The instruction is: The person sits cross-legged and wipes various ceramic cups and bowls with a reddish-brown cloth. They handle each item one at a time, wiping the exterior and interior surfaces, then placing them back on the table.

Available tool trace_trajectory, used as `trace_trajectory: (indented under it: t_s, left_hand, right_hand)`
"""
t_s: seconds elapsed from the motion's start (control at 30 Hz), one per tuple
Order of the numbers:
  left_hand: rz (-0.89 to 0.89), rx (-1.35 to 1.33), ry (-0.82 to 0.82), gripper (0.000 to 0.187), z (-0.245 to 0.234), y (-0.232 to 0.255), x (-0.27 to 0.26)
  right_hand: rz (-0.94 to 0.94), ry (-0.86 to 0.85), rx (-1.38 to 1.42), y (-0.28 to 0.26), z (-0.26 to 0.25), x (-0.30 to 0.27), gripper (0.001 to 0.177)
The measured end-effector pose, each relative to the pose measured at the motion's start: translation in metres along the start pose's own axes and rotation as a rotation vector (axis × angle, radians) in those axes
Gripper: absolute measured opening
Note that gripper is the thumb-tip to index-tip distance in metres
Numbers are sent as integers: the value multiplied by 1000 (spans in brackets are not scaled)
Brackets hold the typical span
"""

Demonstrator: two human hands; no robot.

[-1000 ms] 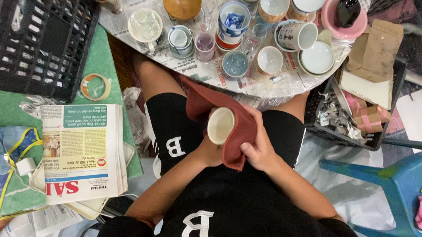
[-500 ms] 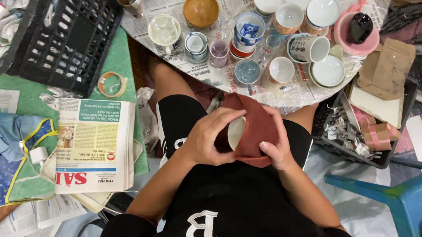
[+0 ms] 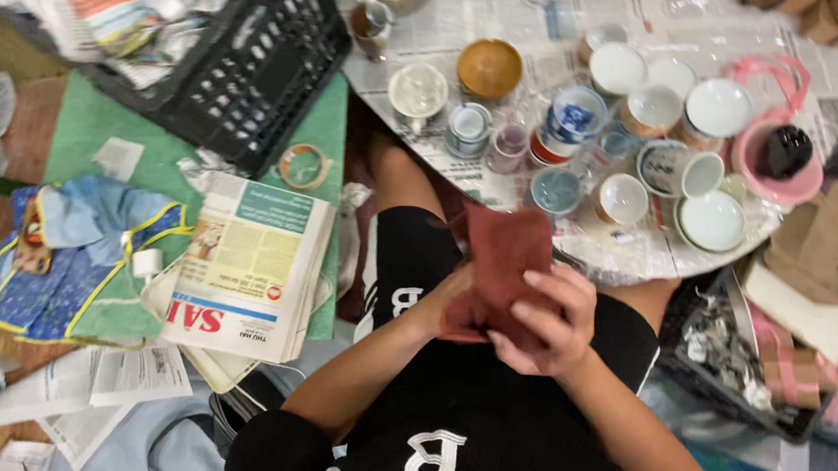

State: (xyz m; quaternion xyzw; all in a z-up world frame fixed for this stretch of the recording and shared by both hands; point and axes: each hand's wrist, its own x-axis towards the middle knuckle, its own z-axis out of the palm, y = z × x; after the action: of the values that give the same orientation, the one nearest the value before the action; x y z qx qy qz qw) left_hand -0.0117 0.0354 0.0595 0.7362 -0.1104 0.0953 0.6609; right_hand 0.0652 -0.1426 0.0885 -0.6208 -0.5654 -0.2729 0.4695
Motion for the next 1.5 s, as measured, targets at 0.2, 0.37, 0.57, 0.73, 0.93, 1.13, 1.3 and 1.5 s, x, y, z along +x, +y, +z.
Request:
trace_trajectory:
  t_s: [0.2, 0.37, 0.57, 0.73, 0.93, 1.13, 1.3, 1.5]
  left_hand:
    - [31, -161, -27, 58, -5, -17, -17]
    - [5, -221, 40, 64, -10, 24, -17]
    - [77, 40, 84, 85, -8, 70, -16]
    - [101, 238, 55, 91, -14, 82, -22]
    - [332, 618, 98, 87, -22, 83, -22]
    - [413, 664, 164, 74, -21, 95, -18]
    - [346, 553, 222, 76, -17, 102, -16]
    - [-132, 200, 117, 59, -9, 63, -16]
  right_hand:
    - [-44, -159, 148, 9, -17, 29, 63]
    - [98, -84, 187, -3, -13, 21, 63]
    - [312, -14, 394, -2, -7, -1, 60]
    - [475, -73, 486, -3, -8, -14, 60]
    - [783, -157, 535, -3, -10, -14, 61]
    - [964, -53, 899, 1, -6, -23, 61]
    - [748, 33, 736, -7, 2, -35, 64]
    - [412, 56, 427, -17, 4, -19, 51]
